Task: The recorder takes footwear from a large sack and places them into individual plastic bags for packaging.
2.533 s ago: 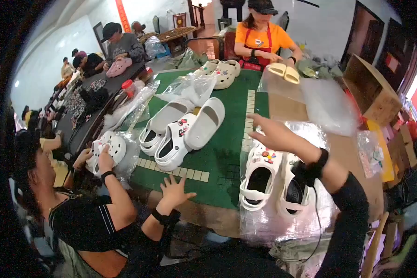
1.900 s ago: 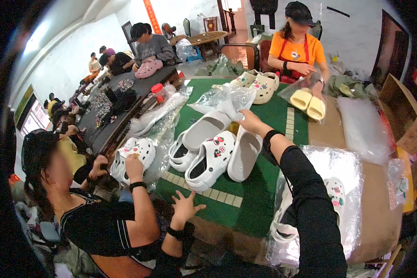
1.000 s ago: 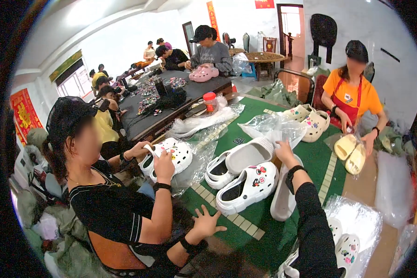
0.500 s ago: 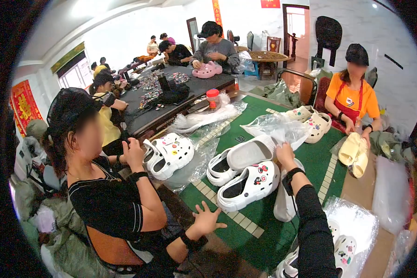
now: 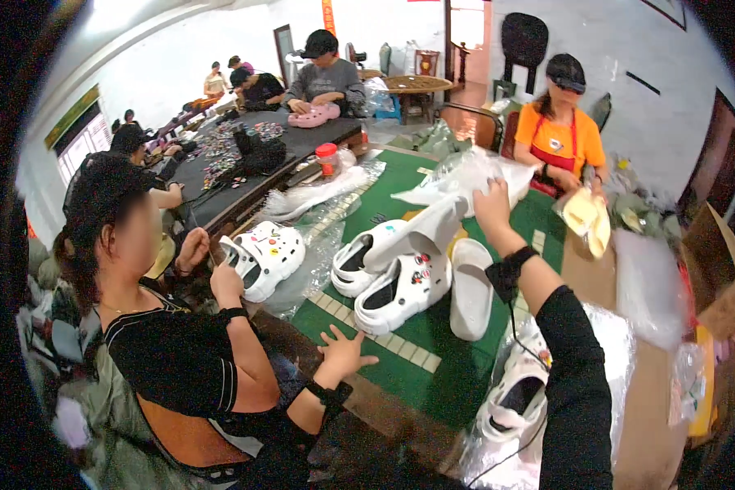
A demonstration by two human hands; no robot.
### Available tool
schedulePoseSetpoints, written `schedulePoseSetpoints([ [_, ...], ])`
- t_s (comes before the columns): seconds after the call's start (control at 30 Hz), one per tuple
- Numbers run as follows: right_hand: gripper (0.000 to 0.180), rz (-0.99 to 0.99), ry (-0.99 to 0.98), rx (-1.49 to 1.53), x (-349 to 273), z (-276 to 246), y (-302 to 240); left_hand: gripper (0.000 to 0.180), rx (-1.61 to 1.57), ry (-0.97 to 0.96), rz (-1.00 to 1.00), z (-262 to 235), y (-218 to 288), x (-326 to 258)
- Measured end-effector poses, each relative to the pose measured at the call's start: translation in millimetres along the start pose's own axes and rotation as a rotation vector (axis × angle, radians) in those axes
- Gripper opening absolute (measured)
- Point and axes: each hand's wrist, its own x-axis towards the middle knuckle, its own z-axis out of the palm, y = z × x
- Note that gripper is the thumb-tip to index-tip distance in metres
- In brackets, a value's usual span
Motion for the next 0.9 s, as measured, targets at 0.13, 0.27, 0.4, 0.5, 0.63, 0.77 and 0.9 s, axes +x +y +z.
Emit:
schedulePoseSetpoints([
  [0.13, 0.046, -0.099, 0.037, -0.059, 4.5, -46.0, -16.8, 0.091, 0.032, -0.074, 0.027, -13.1, 14.7, 12.2],
  [0.27, 0.045, -0.232, 0.009, -0.009, -4.2, -85.1, -61.3, 0.093, 0.02, -0.078, 0.021, -15.2, 13.8, 12.2],
  [0.4, 0.039, -0.282, -0.111, 0.093, -14.4, -131.0, -103.5, 0.09, 0.062, 0.005, 0.041, -7.9, 15.5, 0.2],
  [0.5, 0.033, -0.286, -0.273, 0.134, -47.3, -179.8, -141.7, 0.088, 0.028, 0.212, 0.178, 10.8, 27.6, -11.9],
  [0.63, 0.029, -0.265, -0.398, 0.109, -86.5, -232.8, -159.9, 0.092, -0.4, 0.508, 0.49, -1.1, 57.1, -25.7],
  [0.77, 0.028, -0.224, -0.406, 0.302, -111.4, -274.9, -159.1, 0.099, -0.634, 0.9, 0.587, -36.7, 90.3, -57.0],
  [0.9, 0.029, -0.037, -0.252, 0.4, -116.4, -300.9, -104.8, 0.077, -0.411, 1.119, 0.87, -44.7, 126.3, -70.5],
])
